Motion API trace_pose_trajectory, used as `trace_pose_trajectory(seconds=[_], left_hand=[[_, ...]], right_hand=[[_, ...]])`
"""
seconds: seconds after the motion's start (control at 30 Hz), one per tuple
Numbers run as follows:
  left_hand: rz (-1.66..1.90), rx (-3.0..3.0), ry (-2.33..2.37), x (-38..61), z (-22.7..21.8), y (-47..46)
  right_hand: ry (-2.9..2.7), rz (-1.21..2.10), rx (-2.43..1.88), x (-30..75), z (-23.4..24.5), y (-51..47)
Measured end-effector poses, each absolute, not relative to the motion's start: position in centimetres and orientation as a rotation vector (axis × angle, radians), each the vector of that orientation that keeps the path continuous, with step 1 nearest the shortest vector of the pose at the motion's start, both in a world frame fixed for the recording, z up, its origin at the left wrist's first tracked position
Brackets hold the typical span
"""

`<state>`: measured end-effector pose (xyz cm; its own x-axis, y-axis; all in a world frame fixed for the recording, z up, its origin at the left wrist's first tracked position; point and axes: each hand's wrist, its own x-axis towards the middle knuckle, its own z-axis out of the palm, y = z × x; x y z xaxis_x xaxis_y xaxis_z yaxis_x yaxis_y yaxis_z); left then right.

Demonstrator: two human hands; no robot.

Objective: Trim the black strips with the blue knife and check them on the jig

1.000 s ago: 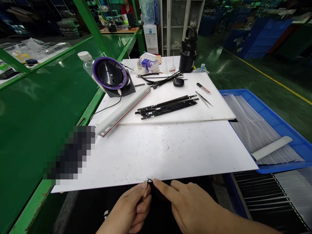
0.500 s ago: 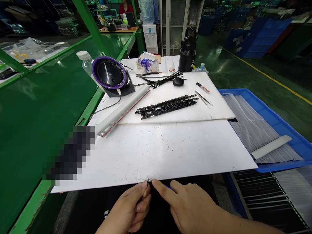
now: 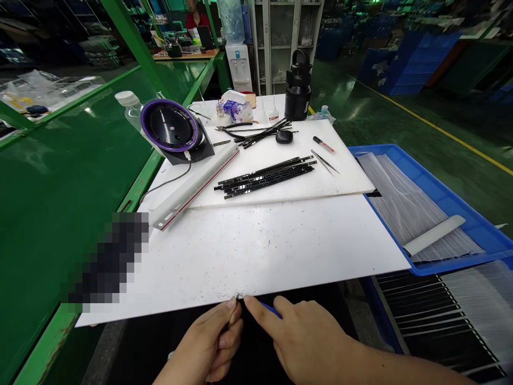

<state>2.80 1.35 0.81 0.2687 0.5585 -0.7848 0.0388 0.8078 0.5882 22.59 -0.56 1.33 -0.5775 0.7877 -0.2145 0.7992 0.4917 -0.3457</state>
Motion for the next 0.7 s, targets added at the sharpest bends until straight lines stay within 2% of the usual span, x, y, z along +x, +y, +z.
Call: trace_pose_trajectory(seconds=[0.33, 0.7], left_hand=[[0.355, 0.587, 1.213, 2.18, 0.41, 1.54], [0.338, 0.618, 1.246, 2.62, 0.69, 1.81]], right_hand=[[2.699, -0.929, 1.496, 23.35, 1.84, -0.35], [2.719, -0.806, 1.470, 23.28, 1.70, -0.20]])
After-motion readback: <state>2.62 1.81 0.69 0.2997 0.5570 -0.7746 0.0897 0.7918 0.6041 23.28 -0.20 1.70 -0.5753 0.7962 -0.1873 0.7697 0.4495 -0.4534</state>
